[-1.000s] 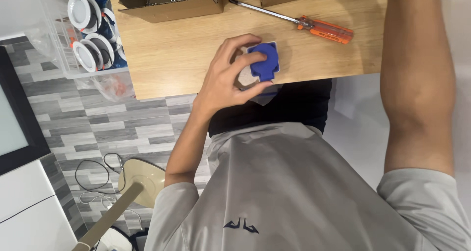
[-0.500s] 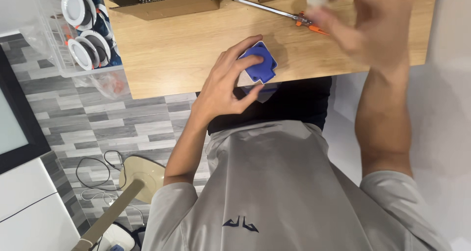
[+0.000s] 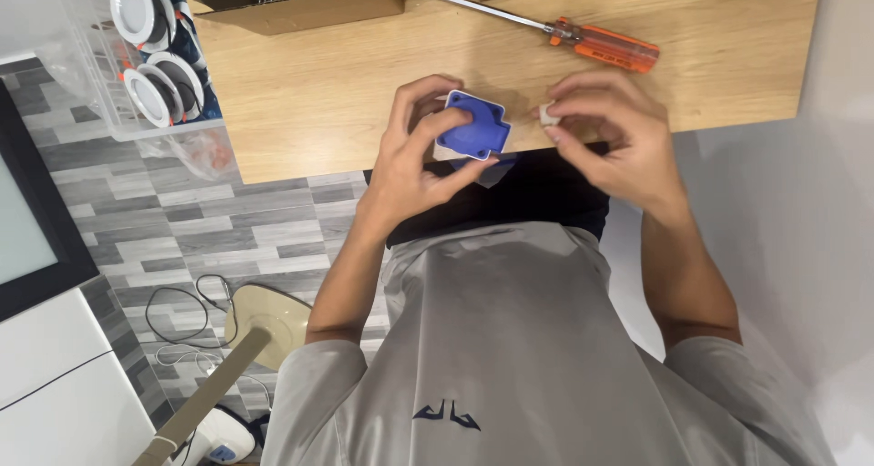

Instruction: The person assembles a white electrical box with a blue cover and a black socket component. They place the black socket into the box, secure the blue cover using a screwdriver, and then place the assembled unit into a cardboard box.

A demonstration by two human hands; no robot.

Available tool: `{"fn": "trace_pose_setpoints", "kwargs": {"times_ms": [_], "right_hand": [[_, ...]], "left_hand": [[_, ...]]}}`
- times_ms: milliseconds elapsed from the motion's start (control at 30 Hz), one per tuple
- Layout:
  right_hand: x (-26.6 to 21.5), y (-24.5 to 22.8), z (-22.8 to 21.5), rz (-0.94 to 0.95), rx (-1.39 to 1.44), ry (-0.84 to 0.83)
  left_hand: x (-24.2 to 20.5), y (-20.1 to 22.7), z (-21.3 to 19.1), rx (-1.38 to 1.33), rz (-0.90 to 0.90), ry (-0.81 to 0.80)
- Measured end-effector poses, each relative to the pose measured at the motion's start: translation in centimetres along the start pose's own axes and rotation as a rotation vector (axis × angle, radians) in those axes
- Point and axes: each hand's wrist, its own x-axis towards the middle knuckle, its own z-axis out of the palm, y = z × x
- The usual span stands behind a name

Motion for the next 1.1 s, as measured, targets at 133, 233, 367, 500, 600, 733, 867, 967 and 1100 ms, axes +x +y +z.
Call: {"fn": "trace_pose_setpoints", "kwargs": {"times_ms": [133, 233, 367, 500, 600, 733, 867, 967, 1100], "right_hand": [[-0.2, 0.5, 1.5, -0.094, 0.076, 0.086], [-0.3, 0.8, 2.4, -0.144, 0.014, 0.115], [0.0, 0.4, 2.9, -0.166, -0.054, 0.145], [-0.1, 0.5, 3.1, -0.166, -0.073, 0.163], [-0.3, 0.7, 3.2, -0.169, -0.073, 0.177], [-0.3, 0.9, 3.3, -0.175, -0.066, 0.204], [-0.6, 1.2, 3.3, -0.153, -0.061, 0.222], [-0.6, 1.3, 3.3, -0.139, -0.012, 0.233], [-0.8, 2.1, 3.4, -0.123, 0.009, 0.235]], "left_hand": [[0.3, 0.3, 0.9, -0.057, 0.007, 0.201], [0.6, 0.5, 0.8, -0.075, 0.012, 0.241], [0.8, 0.9, 0.9, -0.089, 0.024, 0.277], [0.9, 1.1, 1.0, -0.087, 0.029, 0.297], [1.0, 1.3, 1.2, -0.088, 0.035, 0.304], [1.0, 1.5, 1.4, -0.066, 0.048, 0.315], [1.1, 1.5, 1.6, -0.047, 0.076, 0.336], [1.1, 1.7, 2.0, -0.045, 0.104, 0.352], [0.8, 1.5, 2.4, -0.037, 0.128, 0.373]]}}
